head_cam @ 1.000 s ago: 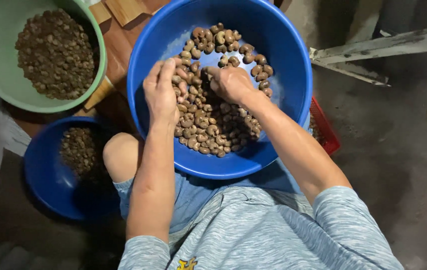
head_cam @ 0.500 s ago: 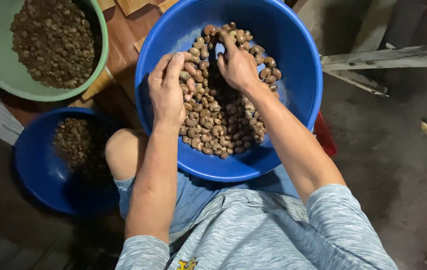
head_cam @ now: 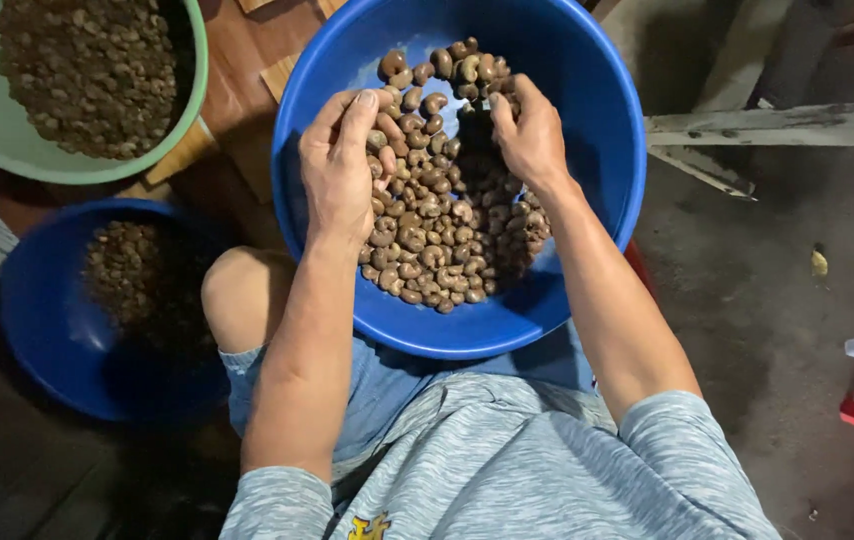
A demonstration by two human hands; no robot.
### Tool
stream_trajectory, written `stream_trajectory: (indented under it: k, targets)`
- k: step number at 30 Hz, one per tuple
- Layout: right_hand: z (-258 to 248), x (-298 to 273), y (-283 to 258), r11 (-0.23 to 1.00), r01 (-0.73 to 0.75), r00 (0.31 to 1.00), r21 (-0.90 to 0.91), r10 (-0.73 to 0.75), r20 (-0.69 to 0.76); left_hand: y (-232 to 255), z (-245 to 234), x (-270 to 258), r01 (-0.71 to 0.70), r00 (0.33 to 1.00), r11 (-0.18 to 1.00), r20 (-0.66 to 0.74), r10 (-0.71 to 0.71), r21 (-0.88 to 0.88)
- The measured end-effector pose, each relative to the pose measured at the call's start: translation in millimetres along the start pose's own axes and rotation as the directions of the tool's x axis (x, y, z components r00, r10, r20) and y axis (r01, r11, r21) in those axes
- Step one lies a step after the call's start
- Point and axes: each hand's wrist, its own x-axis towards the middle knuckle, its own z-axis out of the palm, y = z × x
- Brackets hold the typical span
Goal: Manually sifting through and sorting cashew nuts in a large plastic bowl by hand.
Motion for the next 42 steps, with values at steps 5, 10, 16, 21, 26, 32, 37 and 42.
stream_trajectory:
  k: [5, 10, 16, 21, 26, 32, 37, 42]
  targets:
    - [5.8, -10.8, 5.2, 0.988, 0.057, 0.997, -0.147, -0.048, 0.06, -3.7, 1.4, -1.4, 0.003, 1.0, 1.0, 0.01, -0.003, -0.006]
    - [33.3, -2.7, 7.2, 0.947, 0.123, 0.979, -0.296, -0.068, 0.19, -1.1, 1.2, -2.7, 0.031, 1.0, 0.999, 0.0, -0.031, 0.032]
    - [56.8, 16.2, 14.7, 0.671, 0.374, 0.922, -0.64, -0.195, 0.335, 2.3, -4.4, -3.3, 0.015, 1.0, 0.999, 0.002, -0.015, 0.028]
    - [59.9, 22.6, 9.9, 0.592, 0.39, 0.908, -0.705, -0.122, 0.4, 6.9, -0.5, -3.9, 0.049, 0.999, 0.999, -0.011, -0.049, 0.02]
    - [58.2, 20.2, 9.4, 0.642, 0.316, 0.911, -0.698, 0.001, 0.413, 2.1, -0.5, -3.8, 0.047, 0.999, 0.998, -0.007, -0.047, 0.035]
    - [52.8, 16.4, 17.6, 0.727, 0.306, 0.884, -0.615, 0.022, 0.466, -4.8, -0.8, -1.2, 0.012, 1.0, 0.998, 0.01, -0.013, 0.066]
    - [36.4, 9.5, 17.1, 0.922, 0.098, 0.9, -0.374, 0.078, 0.428, -9.1, -3.2, 1.2, 0.013, 1.0, 0.994, -0.003, -0.012, 0.108]
    - [-19.7, -31.4, -33.6, 0.507, -0.469, 0.883, 0.723, 0.234, 0.408, -9.0, -8.6, 7.5, -0.017, 0.997, 0.942, 0.07, -0.007, 0.335]
